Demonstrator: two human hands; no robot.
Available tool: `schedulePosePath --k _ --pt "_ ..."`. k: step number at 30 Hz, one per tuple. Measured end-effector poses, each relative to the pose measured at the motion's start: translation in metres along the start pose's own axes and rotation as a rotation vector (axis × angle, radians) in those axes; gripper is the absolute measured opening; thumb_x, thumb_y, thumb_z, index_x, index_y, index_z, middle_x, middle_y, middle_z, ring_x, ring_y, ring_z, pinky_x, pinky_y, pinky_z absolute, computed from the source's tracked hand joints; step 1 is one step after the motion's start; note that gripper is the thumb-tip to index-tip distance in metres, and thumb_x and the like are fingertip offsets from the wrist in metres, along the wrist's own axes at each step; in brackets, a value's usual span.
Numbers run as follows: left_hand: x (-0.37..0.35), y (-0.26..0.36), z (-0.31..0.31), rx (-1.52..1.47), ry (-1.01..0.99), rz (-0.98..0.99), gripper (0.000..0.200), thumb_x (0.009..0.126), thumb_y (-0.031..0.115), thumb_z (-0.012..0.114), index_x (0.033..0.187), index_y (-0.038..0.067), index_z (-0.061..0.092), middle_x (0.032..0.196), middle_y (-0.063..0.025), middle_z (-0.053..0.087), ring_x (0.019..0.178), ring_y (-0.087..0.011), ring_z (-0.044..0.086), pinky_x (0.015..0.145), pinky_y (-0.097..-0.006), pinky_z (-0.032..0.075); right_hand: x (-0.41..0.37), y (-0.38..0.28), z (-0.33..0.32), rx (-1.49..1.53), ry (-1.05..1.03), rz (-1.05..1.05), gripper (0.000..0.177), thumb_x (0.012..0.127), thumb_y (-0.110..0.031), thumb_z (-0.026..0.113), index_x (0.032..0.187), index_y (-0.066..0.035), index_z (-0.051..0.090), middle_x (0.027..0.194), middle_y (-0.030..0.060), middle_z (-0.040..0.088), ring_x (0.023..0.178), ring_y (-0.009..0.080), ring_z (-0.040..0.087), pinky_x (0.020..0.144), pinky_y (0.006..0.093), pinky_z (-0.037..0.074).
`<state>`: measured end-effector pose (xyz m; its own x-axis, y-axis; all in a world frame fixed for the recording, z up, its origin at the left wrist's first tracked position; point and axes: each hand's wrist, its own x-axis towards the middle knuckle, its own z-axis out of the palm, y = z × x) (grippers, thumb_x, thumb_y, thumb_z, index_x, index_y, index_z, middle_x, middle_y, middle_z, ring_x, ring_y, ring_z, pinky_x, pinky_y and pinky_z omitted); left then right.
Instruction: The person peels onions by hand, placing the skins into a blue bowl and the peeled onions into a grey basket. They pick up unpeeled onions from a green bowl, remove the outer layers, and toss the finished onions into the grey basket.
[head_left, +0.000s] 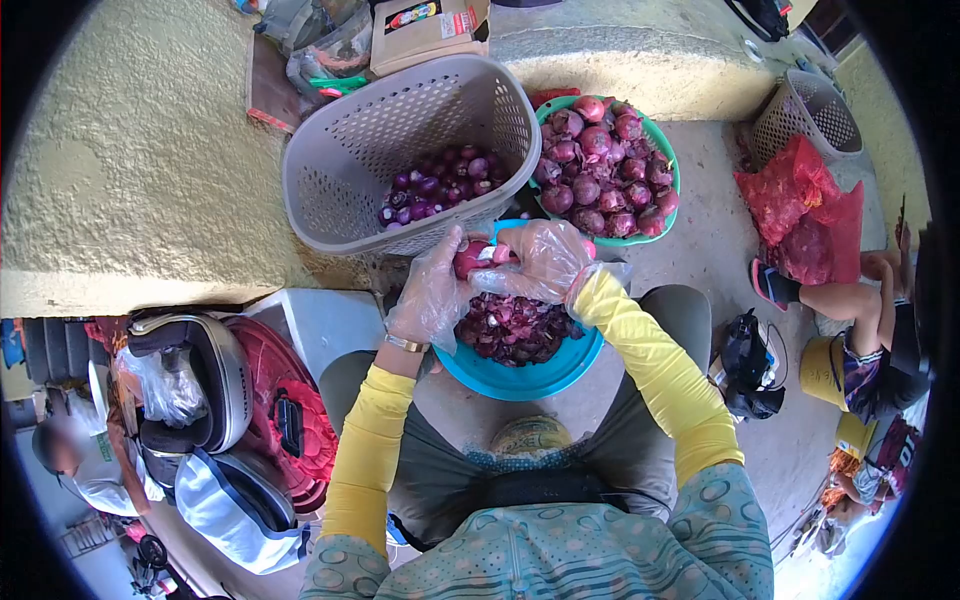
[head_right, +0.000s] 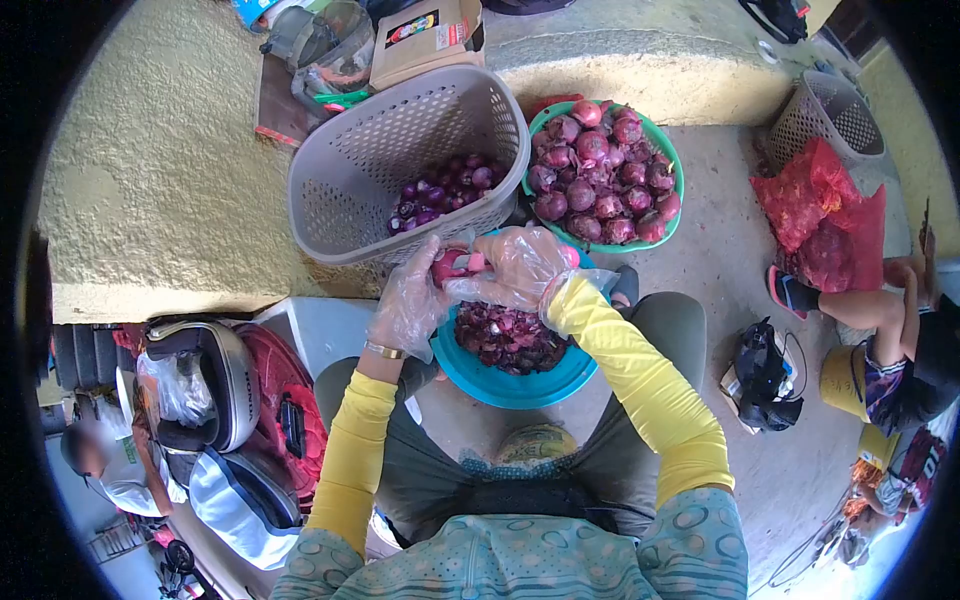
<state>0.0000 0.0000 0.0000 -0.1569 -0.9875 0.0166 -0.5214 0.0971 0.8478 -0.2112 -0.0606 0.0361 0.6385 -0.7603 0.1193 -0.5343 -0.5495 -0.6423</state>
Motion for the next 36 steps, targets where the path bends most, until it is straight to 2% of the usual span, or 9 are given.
schedulePosePath --k 9,15,17,21,23,26,30,32,36 --pt "-0.001 -0.001 0.002 -0.275 -0.024 -0.09 0.04 0.092 0.004 0.071 0.13 0.002 0.057 0.113 -0.0167 0.073 0.102 -0.0299 0.072 0.092 -0.0395 0.056 -0.001 -0.004 -0.005 -0.041 -0.044 0.053 0.064 0.078 -0.071 0.072 0.087 -0.007 0.072 0.072 0.0202 0.07 0.073 0.0414 0.071 0.067 0.0502 0.055" --pt "-0.003 0.019 -0.005 0.031 -0.003 -0.036 0.038 0.094 0.006 0.07 0.13 0.001 0.057 0.113 -0.0164 0.072 0.101 -0.0293 0.072 0.092 -0.0389 0.056 -0.001 -0.003 -0.002 -0.014 -0.043 0.048 0.063 0.078 -0.069 0.072 0.086 -0.006 0.072 0.073 0.0203 0.07 0.073 0.0413 0.071 0.069 0.0499 0.055" --pt "-0.002 0.015 -0.003 -0.081 -0.005 -0.079 0.028 0.11 0.018 0.05 0.127 -0.001 0.061 0.109 -0.0075 0.071 0.096 -0.0125 0.065 0.09 -0.0305 0.055 0.0 -0.004 -0.002 -0.006 -0.053 0.059 0.063 0.078 -0.068 0.073 0.086 -0.006 0.073 0.074 0.0203 0.07 0.074 0.0411 0.071 0.07 0.0497 0.055" --pt "-0.003 0.028 -0.006 -0.048 -0.005 -0.08 0.028 0.11 0.018 0.049 0.127 -0.001 0.062 0.109 -0.0077 0.071 0.095 -0.0121 0.064 0.09 -0.0302 0.054 -0.001 -0.003 -0.001 0.014 0.003 0.032 0.059 0.08 -0.066 0.074 0.079 -0.008 0.064 0.069 0.0193 0.065 0.07 0.0425 0.067 0.062 0.0487 0.051" --pt "-0.003 0.031 -0.008 -0.024 -0.015 -0.047 0.033 0.098 0.008 0.067 0.129 0.002 0.057 0.113 -0.0149 0.072 0.099 -0.0255 0.071 0.091 -0.0381 0.056 -0.002 -0.003 -0.001 0.024 0.036 0.013 0.059 0.08 -0.067 0.074 0.08 -0.008 0.063 0.068 0.0194 0.064 0.069 0.0426 0.066 0.061 0.049 0.051" --pt "-0.002 0.016 -0.003 -0.226 -0.017 -0.141 0.029 0.099 0.008 0.064 0.128 0.002 0.058 0.112 -0.0142 0.072 0.099 -0.0238 0.07 0.09 -0.0371 0.056 0.001 -0.01 -0.009 -0.012 -0.097 0.1 0.064 0.078 -0.069 0.072 0.091 -0.006 0.073 0.076 0.0204 0.07 0.075 0.0412 0.071 0.071 0.0495 0.055" --pt "-0.003 0.027 -0.004 -0.053 0.018 -0.049 0.028 0.1 0.006 0.063 0.127 0.002 0.059 0.11 -0.0139 0.071 0.098 -0.0229 0.069 0.09 -0.0366 0.055 0.001 -0.006 -0.006 -0.005 -0.109 0.093 0.064 0.08 -0.069 0.071 0.09 -0.006 0.072 0.076 0.0207 0.07 0.076 0.0413 0.07 0.071 0.0491 0.055" --pt "-0.002 0.019 0.001 -0.502 0.001 -0.174 0.026 0.11 0.017 0.051 0.126 0.0 0.062 0.111 -0.0084 0.07 0.096 -0.014 0.063 0.088 -0.03 0.054 0.0 -0.005 -0.006 0.026 -0.131 0.066 0.061 0.083 -0.067 0.069 0.087 -0.007 0.071 0.076 0.0204 0.07 0.075 0.0416 0.069 0.071 0.049 0.055" --pt "-0.004 0.03 -0.006 -0.177 0.001 -0.096 0.026 0.108 0.018 0.053 0.125 0.0 0.062 0.111 -0.0085 0.07 0.097 -0.0149 0.065 0.088 -0.0321 0.055 -0.002 -0.006 -0.003 0.06 -0.109 0.041 0.058 0.086 -0.065 0.067 0.085 -0.008 0.071 0.075 0.0194 0.069 0.074 0.0413 0.068 0.07 0.0495 0.054"
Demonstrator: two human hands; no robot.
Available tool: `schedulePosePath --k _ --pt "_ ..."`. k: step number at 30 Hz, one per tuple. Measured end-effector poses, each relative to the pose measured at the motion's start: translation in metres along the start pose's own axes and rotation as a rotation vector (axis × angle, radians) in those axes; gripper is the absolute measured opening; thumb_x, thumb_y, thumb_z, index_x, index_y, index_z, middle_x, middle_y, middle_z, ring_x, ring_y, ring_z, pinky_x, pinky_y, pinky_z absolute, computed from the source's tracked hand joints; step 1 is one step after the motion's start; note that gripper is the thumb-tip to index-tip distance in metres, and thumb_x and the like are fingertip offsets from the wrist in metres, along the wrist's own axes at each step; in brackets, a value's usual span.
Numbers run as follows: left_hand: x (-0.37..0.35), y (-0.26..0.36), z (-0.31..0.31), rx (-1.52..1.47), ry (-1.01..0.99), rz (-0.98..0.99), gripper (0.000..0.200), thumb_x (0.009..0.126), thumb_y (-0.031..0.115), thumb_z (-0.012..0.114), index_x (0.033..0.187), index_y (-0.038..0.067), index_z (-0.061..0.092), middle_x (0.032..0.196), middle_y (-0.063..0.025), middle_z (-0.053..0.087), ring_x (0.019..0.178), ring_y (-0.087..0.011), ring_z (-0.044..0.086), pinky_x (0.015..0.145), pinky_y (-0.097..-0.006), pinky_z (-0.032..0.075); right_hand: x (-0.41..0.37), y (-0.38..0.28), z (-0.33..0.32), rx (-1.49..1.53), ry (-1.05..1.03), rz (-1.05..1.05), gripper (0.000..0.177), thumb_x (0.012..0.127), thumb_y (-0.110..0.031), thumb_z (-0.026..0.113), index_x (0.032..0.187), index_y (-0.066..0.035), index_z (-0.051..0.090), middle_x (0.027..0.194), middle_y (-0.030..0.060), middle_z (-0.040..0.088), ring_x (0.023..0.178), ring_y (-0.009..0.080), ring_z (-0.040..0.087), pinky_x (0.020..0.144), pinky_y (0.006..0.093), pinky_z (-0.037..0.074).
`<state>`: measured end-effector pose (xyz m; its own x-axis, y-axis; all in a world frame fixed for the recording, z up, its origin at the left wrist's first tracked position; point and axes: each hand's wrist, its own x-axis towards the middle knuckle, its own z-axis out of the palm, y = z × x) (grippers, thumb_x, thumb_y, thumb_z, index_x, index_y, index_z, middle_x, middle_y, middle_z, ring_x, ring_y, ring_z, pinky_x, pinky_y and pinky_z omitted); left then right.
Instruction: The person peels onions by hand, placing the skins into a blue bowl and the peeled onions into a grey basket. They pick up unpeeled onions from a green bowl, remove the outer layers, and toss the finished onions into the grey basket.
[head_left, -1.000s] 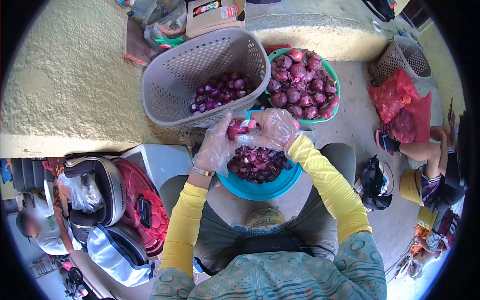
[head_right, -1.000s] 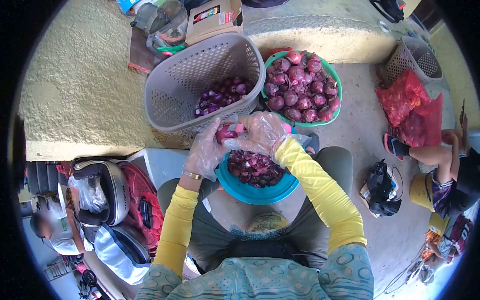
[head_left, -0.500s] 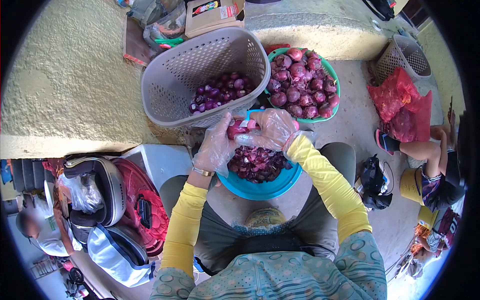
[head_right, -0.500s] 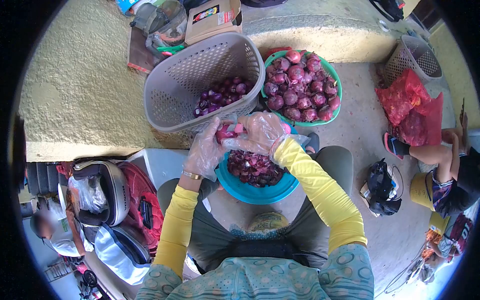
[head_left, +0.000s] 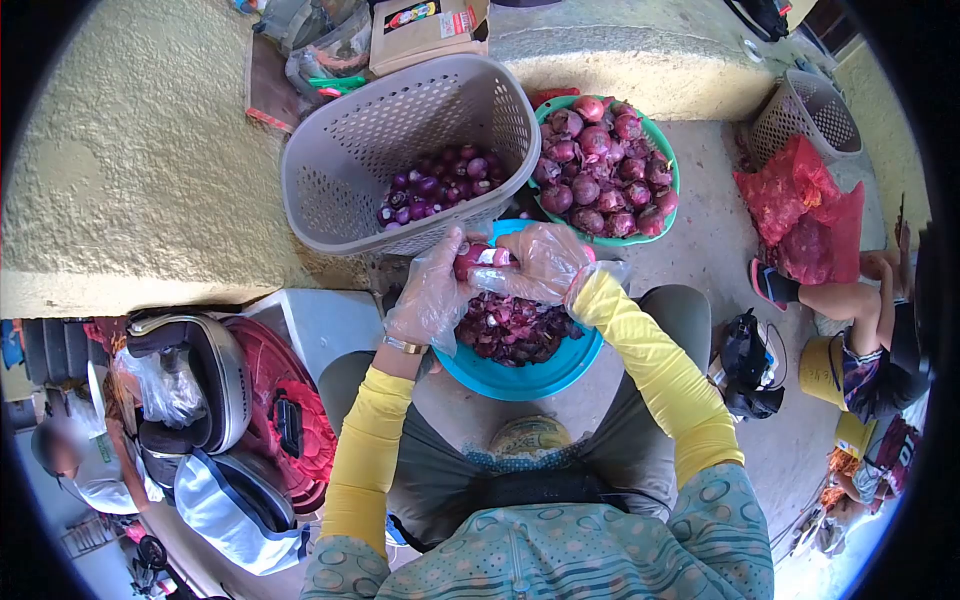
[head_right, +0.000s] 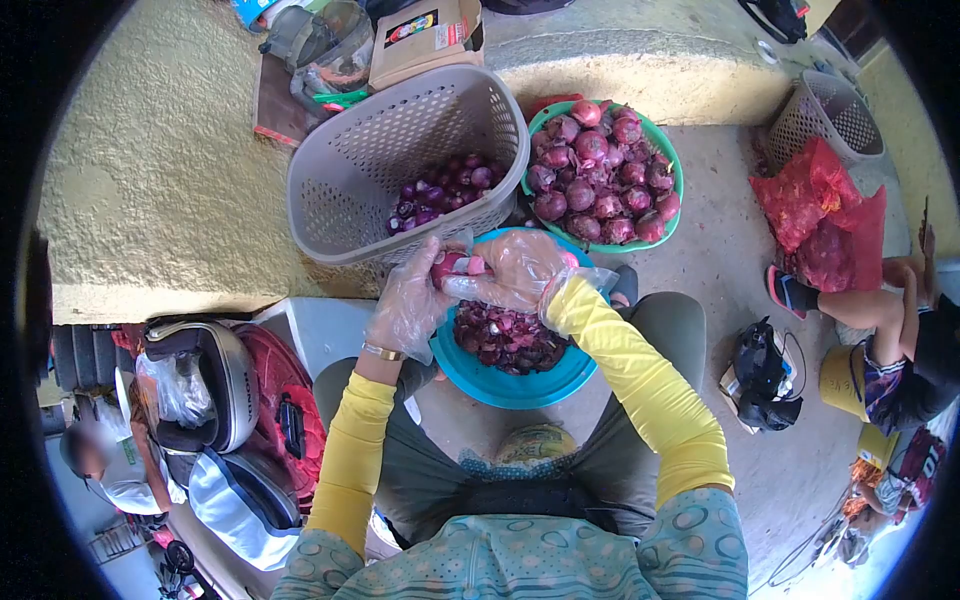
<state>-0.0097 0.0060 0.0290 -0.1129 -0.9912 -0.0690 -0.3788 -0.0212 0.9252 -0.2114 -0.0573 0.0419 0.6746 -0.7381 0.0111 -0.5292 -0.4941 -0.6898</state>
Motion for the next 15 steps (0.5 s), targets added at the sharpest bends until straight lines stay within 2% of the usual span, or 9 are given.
schedulePosePath --k 2,3,5,6,8,9,11,15 --pt "-0.001 0.007 -0.003 0.181 -0.004 0.046 0.028 0.099 0.001 0.062 0.126 0.002 0.059 0.109 -0.0123 0.07 0.095 -0.0203 0.067 0.09 -0.0363 0.055 0.0 -0.003 -0.004 -0.049 -0.064 0.013 0.055 0.088 -0.063 0.066 0.084 -0.009 0.071 0.074 0.019 0.067 0.073 0.0406 0.067 0.069 0.0501 0.052" --pt "-0.001 0.007 -0.002 0.181 -0.003 0.046 0.028 0.099 0.001 0.062 0.126 0.002 0.059 0.109 -0.0123 0.07 0.095 -0.0203 0.067 0.09 -0.0363 0.055 0.001 -0.001 -0.002 -0.05 -0.064 0.012 0.055 0.088 -0.063 0.066 0.084 -0.009 0.071 0.074 0.019 0.067 0.073 0.0406 0.067 0.069 0.0501 0.052" --pt "-0.001 0.004 0.002 -0.286 -0.009 -0.084 0.026 0.103 0.009 0.059 0.128 0.001 0.059 0.111 -0.0112 0.069 0.097 -0.0195 0.066 0.091 -0.0348 0.055 0.002 0.004 0.003 -0.119 -0.057 -0.027 0.053 0.089 -0.063 0.066 0.082 -0.01 0.07 0.073 0.0188 0.067 0.073 0.0408 0.067 0.067 0.0503 0.052" --pt "0.001 0.0 0.001 -0.285 -0.008 -0.082 0.026 0.103 0.009 0.059 0.128 0.001 0.059 0.111 -0.0112 0.069 0.097 -0.0195 0.066 0.091 -0.0348 0.055 0.002 0.003 0.002 -0.12 -0.055 -0.029 0.053 0.089 -0.063 0.066 0.082 -0.01 0.07 0.073 0.0188 0.067 0.073 0.0408 0.067 0.067 0.0503 0.052" --pt "0.004 -0.006 0.001 -0.34 -0.034 -0.156 0.036 0.107 0.026 0.056 0.129 -0.002 0.059 0.115 -0.0135 0.066 0.103 -0.0231 0.065 0.096 -0.0346 0.054 0.002 0.002 0.001 -0.105 -0.075 -0.003 0.052 0.089 -0.062 0.067 0.079 -0.011 0.069 0.073 0.0182 0.067 0.072 0.0409 0.066 0.066 0.05 0.052" --pt "0.006 0.001 0.0 -0.339 -0.032 -0.151 0.036 0.107 0.026 0.056 0.129 -0.002 0.059 0.115 -0.0135 0.066 0.103 -0.0231 0.065 0.096 -0.0346 0.054 0.002 0.003 0.0 -0.109 -0.072 -0.006 0.052 0.089 -0.062 0.067 0.079 -0.011 0.069 0.073 0.0182 0.067 0.072 0.0409 0.066 0.066 0.05 0.052" --pt "0.004 0.023 -0.003 -1.137 -0.043 -0.41 0.04 0.107 0.028 0.055 0.131 -0.005 0.057 0.118 -0.0159 0.064 0.108 -0.0249 0.064 0.101 -0.0388 0.053 0.002 0.006 0.002 -0.034 0.057 -0.054 0.052 0.089 -0.062 0.067 0.077 -0.011 0.069 0.072 0.0172 0.067 0.071 0.0402 0.067 0.066 0.0498 0.052" --pt "0.006 0.006 -0.002 -1.103 -0.069 -0.333 0.044 0.107 0.029 0.055 0.133 -0.006 0.054 0.119 -0.0169 0.062 0.111 -0.0259 0.063 0.104 -0.0434 0.052 0.001 0.001 -0.005 -0.039 0.038 -0.006 0.053 0.088 -0.063 0.067 0.076 -0.011 0.069 0.071 0.0171 0.067 0.071 0.0393 0.067 0.066 0.0492 0.052"
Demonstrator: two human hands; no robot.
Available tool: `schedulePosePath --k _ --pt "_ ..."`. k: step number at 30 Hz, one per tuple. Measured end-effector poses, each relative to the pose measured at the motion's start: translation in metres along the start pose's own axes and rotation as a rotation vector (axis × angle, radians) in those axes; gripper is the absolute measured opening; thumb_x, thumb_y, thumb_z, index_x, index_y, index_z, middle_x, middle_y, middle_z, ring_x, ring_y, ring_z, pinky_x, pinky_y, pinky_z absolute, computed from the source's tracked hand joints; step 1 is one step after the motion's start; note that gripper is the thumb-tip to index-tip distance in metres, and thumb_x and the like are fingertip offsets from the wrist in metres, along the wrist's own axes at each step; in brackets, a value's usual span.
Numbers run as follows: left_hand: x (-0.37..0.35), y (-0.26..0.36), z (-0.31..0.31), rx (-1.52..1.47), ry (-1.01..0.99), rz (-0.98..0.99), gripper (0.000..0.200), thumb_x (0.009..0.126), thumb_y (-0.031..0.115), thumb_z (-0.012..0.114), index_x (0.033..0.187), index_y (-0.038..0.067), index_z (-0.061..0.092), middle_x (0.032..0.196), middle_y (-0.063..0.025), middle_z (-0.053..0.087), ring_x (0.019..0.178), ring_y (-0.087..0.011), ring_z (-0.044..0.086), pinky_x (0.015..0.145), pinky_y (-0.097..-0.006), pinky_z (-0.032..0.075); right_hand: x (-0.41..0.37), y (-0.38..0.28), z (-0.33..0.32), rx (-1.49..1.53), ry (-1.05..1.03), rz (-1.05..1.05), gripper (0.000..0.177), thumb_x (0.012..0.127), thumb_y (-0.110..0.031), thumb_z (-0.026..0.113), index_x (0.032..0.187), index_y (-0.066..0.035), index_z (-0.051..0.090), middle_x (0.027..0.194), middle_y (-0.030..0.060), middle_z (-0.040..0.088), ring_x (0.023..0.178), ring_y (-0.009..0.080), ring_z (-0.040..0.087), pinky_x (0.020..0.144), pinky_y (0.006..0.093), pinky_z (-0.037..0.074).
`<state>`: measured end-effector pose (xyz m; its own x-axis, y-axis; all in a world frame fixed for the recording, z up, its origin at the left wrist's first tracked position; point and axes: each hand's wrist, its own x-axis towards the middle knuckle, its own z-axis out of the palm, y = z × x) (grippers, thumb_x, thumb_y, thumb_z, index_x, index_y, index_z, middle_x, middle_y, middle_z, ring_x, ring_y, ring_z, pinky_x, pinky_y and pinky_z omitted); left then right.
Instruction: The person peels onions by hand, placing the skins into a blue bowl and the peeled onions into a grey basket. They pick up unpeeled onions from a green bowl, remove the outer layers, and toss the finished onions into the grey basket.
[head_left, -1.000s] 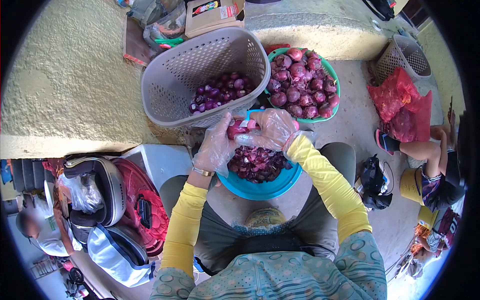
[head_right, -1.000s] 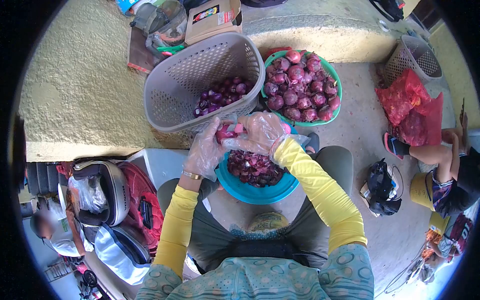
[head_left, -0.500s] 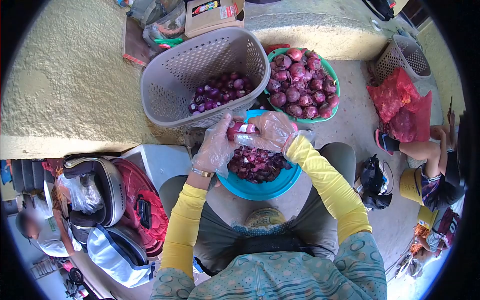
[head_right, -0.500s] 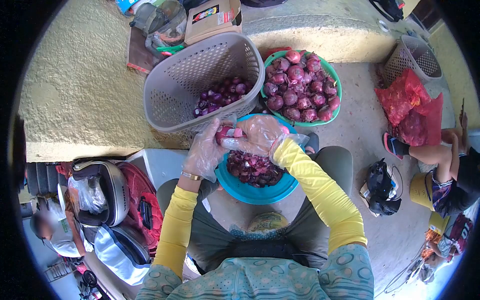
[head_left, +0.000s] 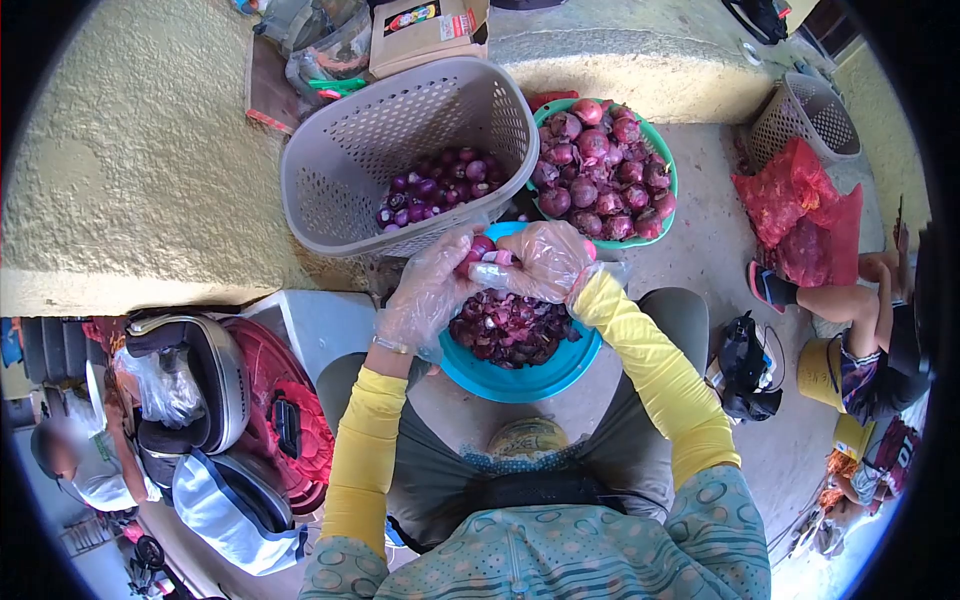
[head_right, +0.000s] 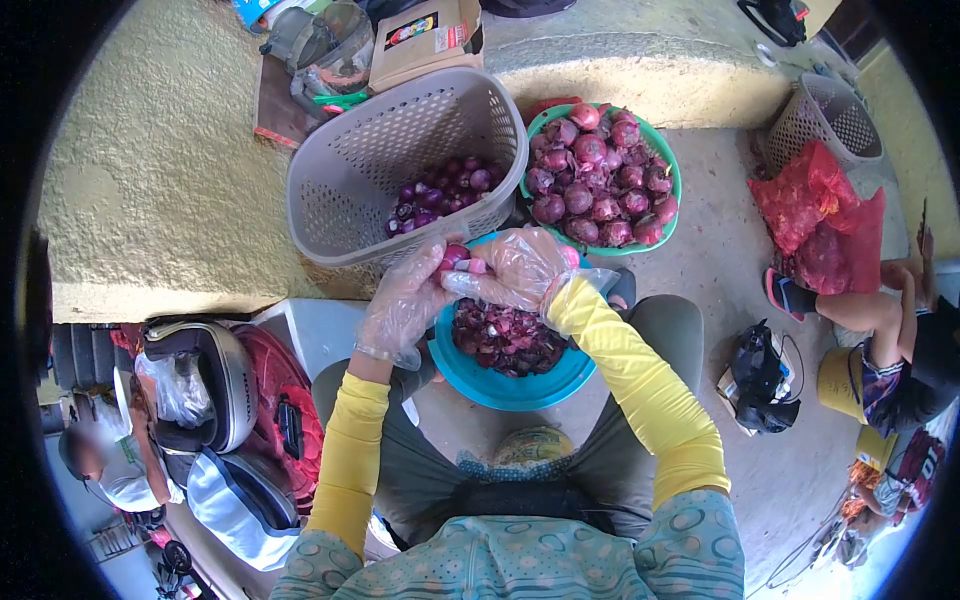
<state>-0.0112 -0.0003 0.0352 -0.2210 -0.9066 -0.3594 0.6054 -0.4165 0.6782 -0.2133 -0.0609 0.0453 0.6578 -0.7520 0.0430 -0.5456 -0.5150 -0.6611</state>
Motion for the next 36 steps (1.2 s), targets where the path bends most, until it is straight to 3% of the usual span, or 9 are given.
schedulePosePath --k 8,18,20,24,26,30,32,33,36 --pt "0.001 0.004 0.001 -0.006 0.197 0.085 0.045 0.106 0.032 0.057 0.129 -0.005 0.052 0.117 -0.0187 0.061 0.11 -0.0291 0.062 0.103 -0.0464 0.052 -0.004 -0.001 0.004 -0.091 -0.161 -0.176 0.055 0.088 -0.066 0.066 0.08 -0.012 0.075 0.067 0.0149 0.068 0.063 0.038 0.067 0.061 0.0492 0.053" --pt "0.005 0.0 -0.009 0.204 0.147 0.135 0.049 0.107 0.037 0.053 0.13 -0.006 0.052 0.121 -0.0224 0.061 0.111 -0.0313 0.064 0.101 -0.0454 0.055 -0.001 0.001 0.0 -0.054 -0.163 -0.134 0.055 0.08 -0.065 0.073 0.104 -0.015 0.077 0.081 0.0146 0.072 0.074 0.04 0.069 0.068 0.0502 0.055" --pt "0.004 0.004 -0.002 -0.069 0.219 0.008 0.048 0.109 0.037 0.049 0.13 -0.006 0.053 0.124 -0.0231 0.061 0.115 -0.0328 0.063 0.1 -0.0469 0.056 -0.001 -0.004 -0.003 0.065 0.022 -0.184 0.053 0.079 -0.062 0.077 0.092 -0.011 0.075 0.075 0.0132 0.07 0.068 0.0367 0.069 0.062 0.0461 0.053" --pt "-0.003 0.004 0.009 -0.077 0.105 -0.044 0.048 0.11 0.037 0.047 0.132 -0.006 0.053 0.126 -0.0215 0.062 0.117 -0.0289 0.063 0.101 -0.0448 0.055 0.002 0.01 0.011 -0.051 0.169 -0.091 0.054 0.072 -0.061 0.083 0.093 -0.011 0.075 0.075 0.0116 0.07 0.069 0.0367 0.069 0.061 0.0453 0.053" --pt "-0.001 -0.004 0.003 0.257 0.079 0.032 0.045 0.112 0.036 0.044 0.129 -0.004 0.056 0.12 -0.0132 0.065 0.107 -0.022 0.065 0.095 -0.0331 0.055 0.001 0.007 0.008 -0.065 0.156 -0.061 0.062 0.073 -0.067 0.078 0.088 -0.008 0.07 0.069 0.0186 0.067 0.072 0.0404 0.07 0.065 0.05 0.055" --pt "0.003 -0.012 -0.01 0.271 0.08 0.034 0.037 0.108 0.029 0.053 0.129 -0.002 0.057 0.117 -0.0143 0.068 0.104 -0.0257 0.068 0.092 -0.0356 0.056 0.001 0.007 0.012 -0.043 0.168 -0.039 0.055 0.07 -0.061 0.083 0.089 -0.01 0.072 0.074 0.0143 0.069 0.069 0.0378 0.068 0.062 0.0451 0.053" --pt "0.002 -0.015 -0.018 1.107 0.043 0.376 0.032 0.104 0.019 0.061 0.129 0.0 0.057 0.112 -0.0156 0.071 0.097 -0.0268 0.07 0.088 -0.0389 0.056 0.001 0.005 0.008 -0.045 0.121 -0.02 0.06 0.074 -0.067 0.077 0.088 -0.009 0.07 0.071 0.0184 0.069 0.072 0.0405 0.07 0.066 0.0504 0.055" --pt "0.0 -0.011 -0.015 1.107 0.042 0.378 0.032 0.104 0.019 0.061 0.129 0.0 0.057 0.112 -0.0156 0.071 0.097 -0.0268 0.07 0.088 -0.0389 0.056 0.002 0.005 0.008 -0.046 0.122 -0.021 0.06 0.074 -0.067 0.077 0.088 -0.009 0.07 0.071 0.0184 0.069 0.072 0.0405 0.07 0.066 0.0504 0.055" --pt "-0.002 -0.008 -0.012 1.346 0.002 0.325 0.041 0.112 0.03 0.044 0.13 -0.006 0.054 0.123 -0.0162 0.065 0.109 -0.0196 0.064 0.094 -0.0336 0.056 0.001 0.004 0.008 -0.055 0.091 0.008 0.06 0.073 -0.068 0.077 0.088 -0.01 0.072 0.071 0.0189 0.069 0.072 0.0405 0.07 0.066 0.05 0.055"
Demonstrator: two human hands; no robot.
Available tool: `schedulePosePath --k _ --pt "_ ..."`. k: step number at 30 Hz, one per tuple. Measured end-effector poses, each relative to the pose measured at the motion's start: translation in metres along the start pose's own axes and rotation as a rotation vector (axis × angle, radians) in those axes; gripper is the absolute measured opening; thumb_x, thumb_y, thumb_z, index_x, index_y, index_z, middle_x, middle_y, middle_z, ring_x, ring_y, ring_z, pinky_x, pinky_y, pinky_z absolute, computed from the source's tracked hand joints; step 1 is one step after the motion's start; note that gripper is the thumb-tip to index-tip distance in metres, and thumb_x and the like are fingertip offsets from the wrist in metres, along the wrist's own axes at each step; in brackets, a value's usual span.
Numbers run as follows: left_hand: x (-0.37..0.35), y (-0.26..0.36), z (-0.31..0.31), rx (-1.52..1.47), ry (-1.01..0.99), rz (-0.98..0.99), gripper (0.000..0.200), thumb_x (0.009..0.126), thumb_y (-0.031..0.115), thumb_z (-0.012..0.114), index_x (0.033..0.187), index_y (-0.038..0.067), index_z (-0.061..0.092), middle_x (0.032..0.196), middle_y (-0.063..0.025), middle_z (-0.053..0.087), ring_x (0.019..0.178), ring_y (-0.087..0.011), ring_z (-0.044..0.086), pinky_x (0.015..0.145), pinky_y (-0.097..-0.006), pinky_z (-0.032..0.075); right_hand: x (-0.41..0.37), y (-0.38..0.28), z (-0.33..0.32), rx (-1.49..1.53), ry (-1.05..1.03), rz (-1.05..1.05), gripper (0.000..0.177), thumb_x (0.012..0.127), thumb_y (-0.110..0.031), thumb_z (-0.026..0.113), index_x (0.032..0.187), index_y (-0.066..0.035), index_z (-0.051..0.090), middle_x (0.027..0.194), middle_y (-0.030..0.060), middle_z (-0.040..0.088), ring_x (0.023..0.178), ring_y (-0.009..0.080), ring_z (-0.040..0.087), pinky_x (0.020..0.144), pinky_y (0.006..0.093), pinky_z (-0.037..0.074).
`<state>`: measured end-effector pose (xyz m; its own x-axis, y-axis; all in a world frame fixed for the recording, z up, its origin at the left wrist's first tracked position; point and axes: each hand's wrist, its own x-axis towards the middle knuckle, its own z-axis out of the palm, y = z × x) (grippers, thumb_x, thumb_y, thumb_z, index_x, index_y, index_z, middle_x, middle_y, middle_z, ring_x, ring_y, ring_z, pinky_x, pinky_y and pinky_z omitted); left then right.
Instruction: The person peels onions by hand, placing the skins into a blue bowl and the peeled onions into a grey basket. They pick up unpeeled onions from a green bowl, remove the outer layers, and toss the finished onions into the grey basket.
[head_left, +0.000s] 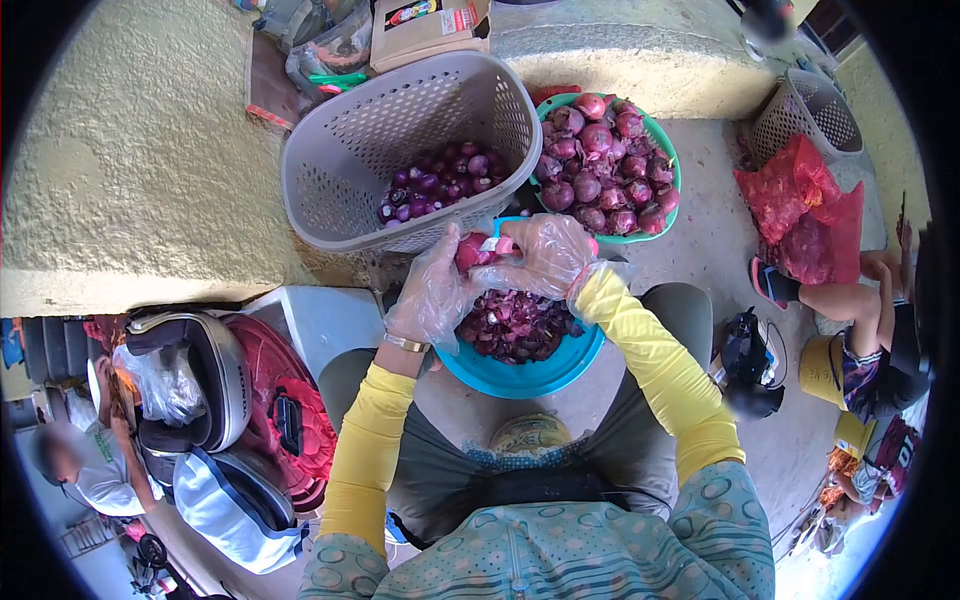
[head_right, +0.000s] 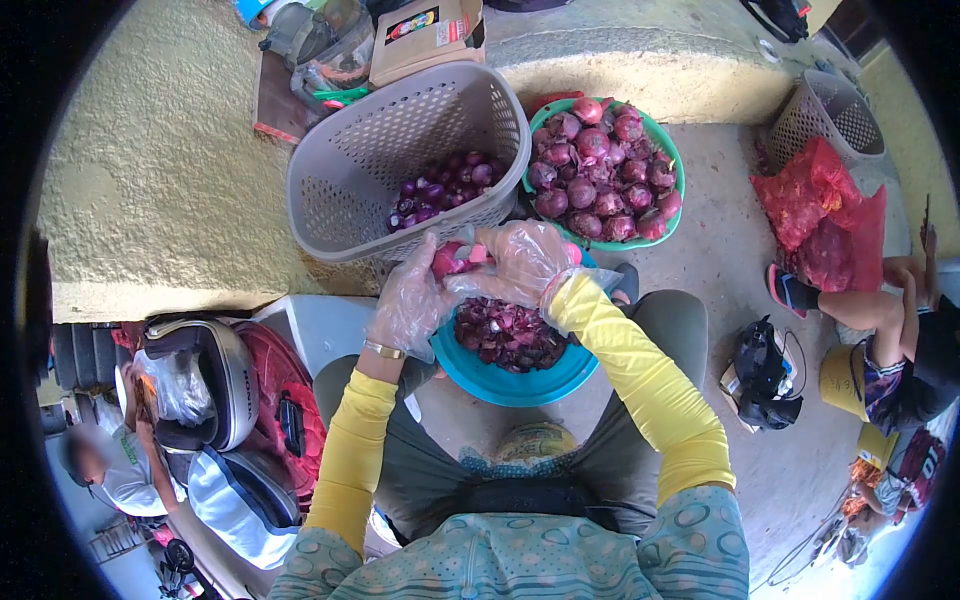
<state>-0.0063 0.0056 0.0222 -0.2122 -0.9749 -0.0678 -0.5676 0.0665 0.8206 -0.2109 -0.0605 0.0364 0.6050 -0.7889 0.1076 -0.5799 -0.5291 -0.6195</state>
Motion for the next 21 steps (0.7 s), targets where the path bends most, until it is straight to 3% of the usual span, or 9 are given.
schedulePosePath --k 2,3,5,6,8,11,12,14,21 --pt "0.003 -0.01 0.007 -0.374 0.02 -0.137 0.044 0.11 0.034 0.047 0.129 -0.005 0.055 0.122 -0.0166 0.065 0.107 -0.0201 0.065 0.092 -0.0343 0.057 0.0 -0.002 -0.001 -0.006 -0.008 -0.007 0.055 0.076 -0.061 0.08 0.079 -0.008 0.066 0.069 0.0166 0.065 0.068 0.0394 0.066 0.061 0.0465 0.051" --pt "0.005 -0.004 0.006 -0.374 0.021 -0.137 0.044 0.11 0.034 0.047 0.129 -0.005 0.055 0.122 -0.0166 0.065 0.107 -0.0201 0.065 0.092 -0.0343 0.057 0.0 -0.002 0.0 -0.005 -0.008 -0.008 0.055 0.076 -0.061 0.08 0.079 -0.008 0.066 0.069 0.0166 0.065 0.068 0.0394 0.066 0.061 0.0465 0.051" --pt "0.007 0.008 0.005 -1.43 0.069 -0.573 0.034 0.108 0.025 0.055 0.129 -0.001 0.058 0.112 -0.0112 0.069 0.099 -0.0206 0.068 0.087 -0.0356 0.056 -0.001 0.0 0.001 0.052 -0.004 -0.026 0.054 0.077 -0.061 0.079 0.078 -0.008 0.066 0.068 0.0175 0.065 0.067 0.0404 0.065 0.061 0.0461 0.051" --pt "0.006 0.001 0.008 -1.43 0.069 -0.573 0.034 0.108 0.025 0.055 0.129 -0.001 0.058 0.112 -0.0112 0.069 0.099 -0.0206 0.068 0.087 -0.0356 0.056 -0.001 -0.001 0.001 0.052 -0.004 -0.026 0.054 0.077 -0.061 0.079 0.078 -0.008 0.066 0.068 0.0175 0.065 0.067 0.0404 0.065 0.061 0.0461 0.051" --pt "0.003 -0.017 0.014 -0.764 0.032 -0.22 0.044 0.11 0.036 0.048 0.128 -0.003 0.059 0.114 -0.0104 0.066 0.102 -0.0178 0.065 0.087 -0.0335 0.056 0.0 -0.004 -0.002 0.084 -0.05 -0.005 0.054 0.078 -0.061 0.078 0.079 -0.008 0.066 0.07 0.0171 0.066 0.067 0.0404 0.065 0.061 0.0457 0.051" --pt "0.003 0.009 0.004 -1.083 0.037 -0.416 0.048 0.11 0.04 0.048 0.126 -0.004 0.059 0.114 -0.0129 0.066 0.102 -0.0188 0.065 0.087 -0.0334 0.056 0.0 -0.006 -0.004 0.1 -0.062 -0.009 0.057 0.075 -0.066 0.077 0.089 -0.01 0.073 0.073 0.0207 0.069 0.074 0.0429 0.069 0.067 0.0506 0.055" --pt "0.004 0.01 0.004 -1.082 0.037 -0.415 0.048 0.11 0.04 0.048 0.126 -0.004 0.059 0.114 -0.0129 0.066 0.102 -0.0188 0.065 0.087 -0.0334 0.056 0.001 -0.005 -0.004 0.1 -0.062 -0.009 0.057 0.075 -0.066 0.077 0.089 -0.01 0.073 0.073 0.0207 0.069 0.074 0.0429 0.069 0.067 0.0506 0.055" --pt "0.005 0.01 0.005 -1.424 0.087 -0.535 0.046 0.11 0.039 0.049 0.125 -0.003 0.059 0.114 -0.0139 0.065 0.103 -0.0198 0.065 0.09 -0.0337 0.056 0.001 -0.003 -0.003 0.049 -0.032 0.026 0.059 0.075 -0.067 0.076 0.085 -0.009 0.072 0.07 0.0205 0.068 0.071 0.0415 0.07 0.066 0.0499 0.055" --pt "0.005 0.018 0.003 -1.395 0.07 -0.491 0.047 0.109 0.04 0.048 0.127 -0.003 0.057 0.12 -0.015 0.064 0.108 -0.0211 0.064 0.095 -0.0351 0.056 0.002 0.001 -0.002 0.024 -0.044 0.006 0.059 0.077 -0.066 0.077 0.094 -0.01 0.073 0.073 0.0152 0.069 0.07 0.0404 0.068 0.063 0.0465 0.052"
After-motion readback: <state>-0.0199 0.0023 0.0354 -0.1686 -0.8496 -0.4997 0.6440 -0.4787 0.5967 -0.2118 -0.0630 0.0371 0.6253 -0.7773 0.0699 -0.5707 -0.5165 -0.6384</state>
